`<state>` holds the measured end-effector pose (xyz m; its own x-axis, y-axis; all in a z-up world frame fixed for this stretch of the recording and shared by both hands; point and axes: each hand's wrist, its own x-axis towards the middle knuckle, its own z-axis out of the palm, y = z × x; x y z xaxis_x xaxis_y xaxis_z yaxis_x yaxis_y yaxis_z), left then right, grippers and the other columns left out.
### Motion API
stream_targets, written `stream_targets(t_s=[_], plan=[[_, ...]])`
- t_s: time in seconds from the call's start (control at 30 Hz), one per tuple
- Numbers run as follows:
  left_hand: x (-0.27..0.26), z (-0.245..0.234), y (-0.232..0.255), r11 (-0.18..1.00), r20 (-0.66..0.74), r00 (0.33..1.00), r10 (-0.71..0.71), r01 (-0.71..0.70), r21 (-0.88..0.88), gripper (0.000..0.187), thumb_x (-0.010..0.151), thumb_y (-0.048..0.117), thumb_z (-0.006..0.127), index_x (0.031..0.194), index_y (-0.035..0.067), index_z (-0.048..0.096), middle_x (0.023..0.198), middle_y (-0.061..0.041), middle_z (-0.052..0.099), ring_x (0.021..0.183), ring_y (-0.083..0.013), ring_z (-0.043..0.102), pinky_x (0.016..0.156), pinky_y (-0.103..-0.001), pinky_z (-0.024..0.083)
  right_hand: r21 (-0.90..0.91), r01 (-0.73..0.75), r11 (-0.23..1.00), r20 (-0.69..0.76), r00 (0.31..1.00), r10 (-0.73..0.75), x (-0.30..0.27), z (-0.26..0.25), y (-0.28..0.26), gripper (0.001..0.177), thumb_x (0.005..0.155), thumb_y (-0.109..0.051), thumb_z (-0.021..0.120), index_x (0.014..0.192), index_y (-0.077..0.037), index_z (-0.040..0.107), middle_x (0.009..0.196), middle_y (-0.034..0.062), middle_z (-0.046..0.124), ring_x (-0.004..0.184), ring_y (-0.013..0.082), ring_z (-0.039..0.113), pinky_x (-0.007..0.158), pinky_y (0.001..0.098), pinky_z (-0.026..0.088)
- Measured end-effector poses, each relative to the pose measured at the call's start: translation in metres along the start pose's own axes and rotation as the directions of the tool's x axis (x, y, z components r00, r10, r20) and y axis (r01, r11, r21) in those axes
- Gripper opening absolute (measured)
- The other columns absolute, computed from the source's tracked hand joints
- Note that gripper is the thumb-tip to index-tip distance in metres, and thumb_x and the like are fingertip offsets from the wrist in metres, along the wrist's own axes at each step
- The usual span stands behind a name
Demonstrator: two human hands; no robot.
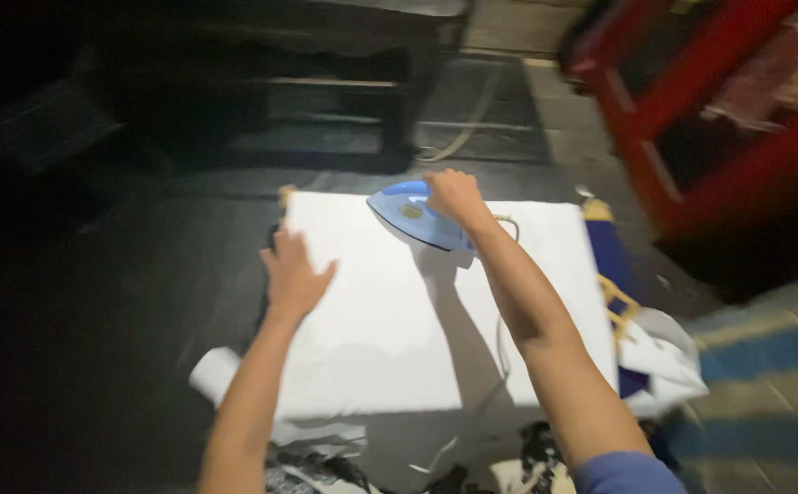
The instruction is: Ironing a white cloth on a flat surface while sitting on the floor.
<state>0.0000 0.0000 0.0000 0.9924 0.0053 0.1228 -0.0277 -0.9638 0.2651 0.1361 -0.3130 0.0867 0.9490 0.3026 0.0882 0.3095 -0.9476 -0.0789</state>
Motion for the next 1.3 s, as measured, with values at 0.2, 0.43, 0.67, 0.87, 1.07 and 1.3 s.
stream_targets(t_s=[0.2,0.43,0.67,0.87,1.07,1.3], plan=[[-0.002,0.002,0.002,0.998,0.046,0.999,-0.024,0.021,0.06,0.101,0.092,0.066,0.05,0.159,-0.006,0.024,0.168,-0.028,0.013,0.157,-0.038,0.011,0.122,-0.062,0.013,-0.059,-0.262,0.963,-0.058,0.964,0.258,-0.09,-0.012,0.116,0.028,0.076,-0.018,0.07,0.104,-0.012,0.075,0.098,0.0224,0.073,0.095,0.0415,0.071,0.081,0.0534,0.057],[0.011,0.021,0.003,0.961,0.073,0.995,-0.072,0.05,0.273,0.099,0.09,0.068,0.05,0.159,0.003,0.022,0.167,-0.023,0.01,0.153,-0.0432,0.005,0.119,-0.071,0.0,0.163,-0.533,0.83,-0.051,0.836,0.547,-0.226,-0.038,0.186,0.04,0.079,-0.037,0.079,0.104,-0.006,0.074,0.103,0.0235,0.073,0.1,0.0417,0.07,0.087,0.0504,0.056],[0.004,0.09,0.092,0.964,-0.058,0.966,0.253,-0.247,0.094,0.094,0.086,0.06,0.061,0.161,0.011,0.032,0.172,-0.021,0.012,0.155,-0.0492,-0.001,0.111,-0.077,-0.01,0.777,-0.533,0.335,0.216,0.725,0.654,-0.368,-0.076,0.192,0.031,0.089,-0.026,0.076,0.099,0.004,0.07,0.085,0.0121,0.072,0.068,0.017,0.067,0.061,0.035,0.055],[-0.095,0.074,0.267,0.849,0.245,0.818,0.52,-0.526,-0.049,0.079,0.097,0.062,0.041,0.162,0.019,0.026,0.172,-0.008,0.011,0.158,-0.0386,0.006,0.117,-0.076,-0.001,0.888,-0.438,0.138,0.223,0.675,0.703,-0.436,-0.087,0.162,0.022,0.092,-0.021,0.072,0.095,-0.003,0.06,0.076,0.0089,0.067,0.058,0.016,0.064,0.051,0.0335,0.055],[-0.143,0.093,0.302,0.767,0.295,0.719,0.629,-0.636,-0.086,0.082,0.098,0.069,0.03,0.163,0.02,0.02,0.171,-0.007,0.01,0.156,-0.0393,0.007,0.115,-0.078,0.002,0.922,-0.38,0.074,0.243,0.718,0.652,-0.458,-0.073,0.156,0.022,0.094,-0.022,0.071,0.094,-0.002,0.064,0.075,0.0075,0.065,0.056,0.0141,0.061,0.049,0.032,0.054],[-0.116,0.107,0.266,0.806,0.196,0.782,0.591,-0.585,-0.095,0.082,0.099,0.068,0.035,0.162,0.016,0.025,0.172,-0.005,0.016,0.157,-0.0359,0.01,0.115,-0.079,-0.002,0.828,-0.431,0.359,0.151,0.788,0.597,-0.425,-0.033,0.15,0.027,0.092,-0.025,0.074,0.094,0.002,0.066,0.08,0.0176,0.073,0.061,0.0178,0.07,0.055,0.0339,0.057]])
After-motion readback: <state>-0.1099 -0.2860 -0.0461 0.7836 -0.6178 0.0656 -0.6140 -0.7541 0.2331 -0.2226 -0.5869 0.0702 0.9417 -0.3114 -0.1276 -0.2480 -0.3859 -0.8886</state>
